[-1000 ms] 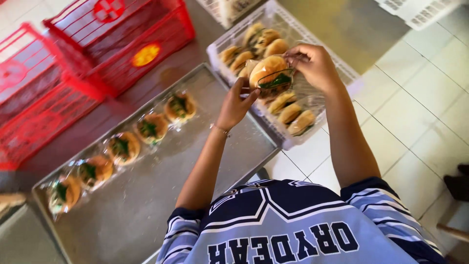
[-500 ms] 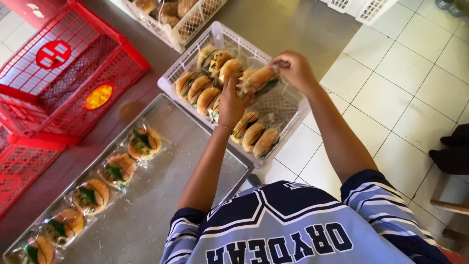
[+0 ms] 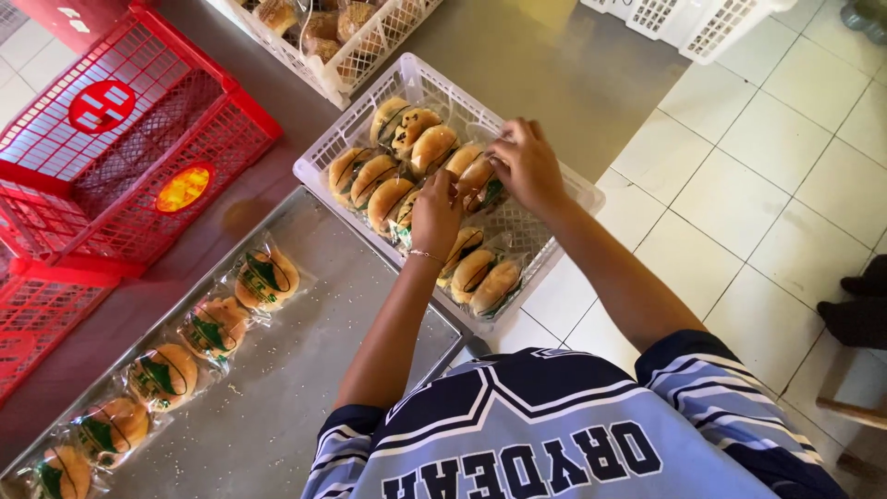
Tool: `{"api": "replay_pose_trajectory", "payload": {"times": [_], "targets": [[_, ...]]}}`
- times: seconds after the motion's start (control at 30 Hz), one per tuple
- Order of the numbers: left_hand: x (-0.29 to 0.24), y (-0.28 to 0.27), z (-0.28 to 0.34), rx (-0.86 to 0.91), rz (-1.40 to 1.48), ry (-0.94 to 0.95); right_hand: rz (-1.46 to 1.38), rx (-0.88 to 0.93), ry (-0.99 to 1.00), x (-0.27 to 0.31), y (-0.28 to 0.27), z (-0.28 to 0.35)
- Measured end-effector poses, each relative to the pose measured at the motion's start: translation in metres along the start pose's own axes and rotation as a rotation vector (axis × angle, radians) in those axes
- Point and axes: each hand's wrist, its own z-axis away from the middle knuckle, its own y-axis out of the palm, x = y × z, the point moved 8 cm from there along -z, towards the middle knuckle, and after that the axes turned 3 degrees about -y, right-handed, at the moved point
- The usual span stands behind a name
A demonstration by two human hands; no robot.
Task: Organize packaged baked goods into crates.
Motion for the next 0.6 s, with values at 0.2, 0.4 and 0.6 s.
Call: {"api": "replay_pose_trajectory", "payload": {"times": [0.2,0.4,0.6], "targets": [[-0.002,-0.004,0.002,-0.026,0.010,0.009,0.219,0.206,0.352,-0.017,0.025,0.027],[0.011,0.014,0.000,0.032,-0.049,-0.001,0.030,0.398,0.407,-0.025,0.049,0.036],[0.027,0.029,-0.006,0.115,-0.123,-0.013,-0.088,0.569,0.427,-0.030,0.067,0.045]]}}
